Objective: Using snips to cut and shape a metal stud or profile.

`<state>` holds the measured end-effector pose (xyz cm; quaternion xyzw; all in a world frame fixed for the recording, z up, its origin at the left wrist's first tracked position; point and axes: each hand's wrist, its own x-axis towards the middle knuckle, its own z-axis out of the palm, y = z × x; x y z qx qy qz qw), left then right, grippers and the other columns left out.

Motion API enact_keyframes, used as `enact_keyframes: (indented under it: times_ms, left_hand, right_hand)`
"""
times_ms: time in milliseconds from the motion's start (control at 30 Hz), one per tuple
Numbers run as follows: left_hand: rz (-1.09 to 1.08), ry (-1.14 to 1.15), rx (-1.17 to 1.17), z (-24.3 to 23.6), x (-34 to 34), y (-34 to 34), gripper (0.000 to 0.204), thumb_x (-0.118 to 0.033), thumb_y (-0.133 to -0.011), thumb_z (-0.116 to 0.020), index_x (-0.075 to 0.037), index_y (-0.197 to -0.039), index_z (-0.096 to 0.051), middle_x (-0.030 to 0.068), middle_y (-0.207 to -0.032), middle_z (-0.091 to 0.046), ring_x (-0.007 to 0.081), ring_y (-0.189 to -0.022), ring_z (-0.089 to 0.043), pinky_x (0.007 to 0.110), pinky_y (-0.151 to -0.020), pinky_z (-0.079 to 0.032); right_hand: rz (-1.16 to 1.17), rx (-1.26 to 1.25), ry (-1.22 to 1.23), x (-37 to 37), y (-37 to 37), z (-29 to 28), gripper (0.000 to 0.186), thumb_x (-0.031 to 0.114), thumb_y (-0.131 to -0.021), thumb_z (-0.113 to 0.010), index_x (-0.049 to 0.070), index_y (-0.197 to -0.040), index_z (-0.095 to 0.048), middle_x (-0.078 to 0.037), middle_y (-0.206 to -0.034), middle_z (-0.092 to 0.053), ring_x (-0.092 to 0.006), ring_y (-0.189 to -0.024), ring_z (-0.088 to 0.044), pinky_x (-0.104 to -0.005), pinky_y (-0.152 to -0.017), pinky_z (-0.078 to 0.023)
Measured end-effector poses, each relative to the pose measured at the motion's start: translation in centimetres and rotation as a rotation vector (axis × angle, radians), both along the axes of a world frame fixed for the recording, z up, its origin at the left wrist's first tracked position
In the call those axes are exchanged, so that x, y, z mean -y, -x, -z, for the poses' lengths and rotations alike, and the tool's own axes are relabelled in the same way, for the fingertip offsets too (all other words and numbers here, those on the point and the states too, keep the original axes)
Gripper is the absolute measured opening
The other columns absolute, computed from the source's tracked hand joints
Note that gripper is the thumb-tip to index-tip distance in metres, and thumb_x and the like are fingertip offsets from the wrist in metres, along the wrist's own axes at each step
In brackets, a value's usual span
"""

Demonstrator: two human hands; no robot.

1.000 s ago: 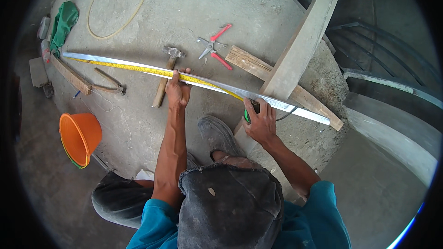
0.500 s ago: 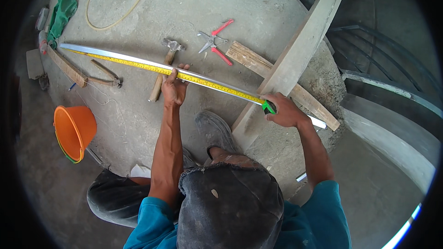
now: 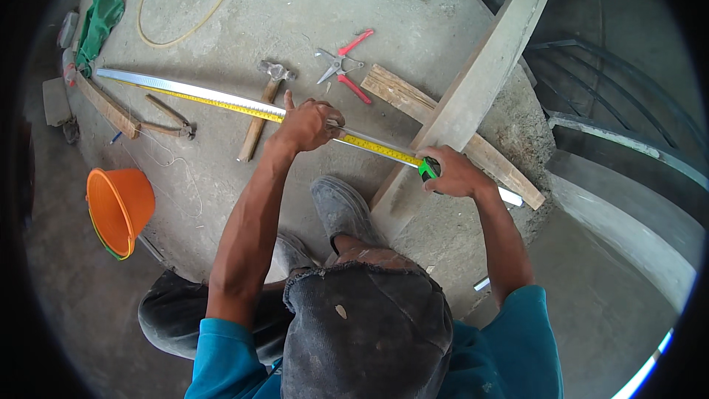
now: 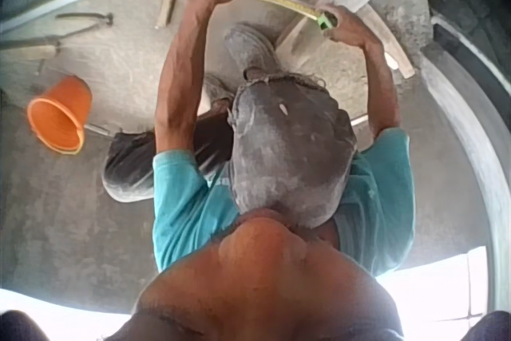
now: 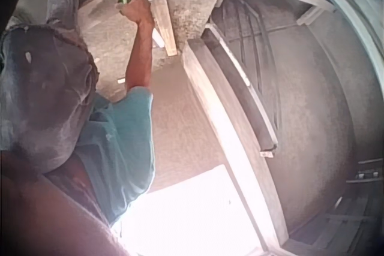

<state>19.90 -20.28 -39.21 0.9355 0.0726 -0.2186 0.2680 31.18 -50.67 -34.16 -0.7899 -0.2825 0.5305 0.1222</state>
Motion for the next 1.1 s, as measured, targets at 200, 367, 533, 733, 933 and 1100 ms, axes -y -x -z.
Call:
enact_keyframes:
  times_ms: [200,367,533,733,933,1100]
  left_hand:
    - [-0.046,0.122,-0.069,2.3,-0.5,1.1,0.034,-0.039,-0.08,-0.073,-0.017,-0.105,-0.069,0.0024,-0.097,-0.07,0.0242,-0.114,-0.058,0.065,-0.104,-0.026]
    - [-0.058,0.079,0.102,3.2,0.0,2.1,0.04,-0.044,-0.08,-0.072,-0.016,-0.108,-0.069,0.0036,-0.101,-0.07,0.0237,-0.114,-0.058,0.061,-0.106,-0.024]
    - [-0.012,-0.039,0.104,2.9,0.9,1.8,0.05,-0.057,-0.079,-0.068,-0.016,-0.108,-0.07,0.0042,-0.108,-0.069,0.0236,-0.115,-0.057,0.057,-0.107,-0.022]
    - [0.009,-0.036,0.142,3.8,0.8,2.5,0.053,-0.06,-0.079,-0.066,-0.014,-0.106,-0.07,0.0059,-0.107,-0.069,0.0238,-0.112,-0.059,0.056,-0.106,-0.022]
    - [-0.007,-0.063,0.318,4.7,0.5,3.9,0.051,-0.059,-0.08,-0.066,-0.014,-0.105,-0.071,0.0046,-0.099,-0.07,0.0231,-0.104,-0.061,0.056,-0.104,-0.024]
    - [-0.014,-0.016,0.305,4.7,0.8,3.1,0.048,-0.057,-0.077,-0.069,-0.014,-0.1,-0.071,0.0039,-0.093,-0.07,0.0232,-0.103,-0.062,0.057,-0.104,-0.023]
  right_hand:
    - [0.027,0.116,-0.009,-0.2,2.2,-0.4,0.067,0.021,-0.066,-0.077,0.01,-0.128,-0.053,-0.018,-0.116,-0.051,-0.0352,-0.113,-0.051,-0.0415,-0.098,-0.042]
    - [0.061,0.51,-0.04,0.2,6.5,0.3,0.067,0.026,-0.072,-0.075,0.017,-0.134,-0.052,-0.015,-0.114,-0.048,-0.0346,-0.11,-0.049,-0.0458,-0.094,-0.044]
    - [0.041,0.611,-0.037,0.3,9.0,1.5,0.068,0.026,-0.073,-0.078,0.018,-0.135,-0.052,-0.014,-0.116,-0.048,-0.0326,-0.11,-0.048,-0.0476,-0.091,-0.042]
    - [0.074,0.98,-0.143,0.7,12.4,4.9,0.073,0.03,-0.071,-0.08,0.021,-0.137,-0.051,-0.015,-0.123,-0.043,-0.0381,-0.116,-0.039,-0.0539,-0.095,-0.032]
    - [0.24,0.908,-0.265,-2.8,11.1,1.6,0.062,0.025,-0.076,-0.076,0.012,-0.132,-0.053,-0.013,-0.119,-0.049,-0.0319,-0.112,-0.046,-0.0505,-0.092,-0.036]
    - [0.13,0.817,-0.445,-12.6,-0.6,5.7,0.056,0.028,-0.082,-0.07,0.009,-0.132,-0.052,-0.017,-0.123,-0.051,-0.0356,-0.115,-0.048,-0.0491,-0.096,-0.038]
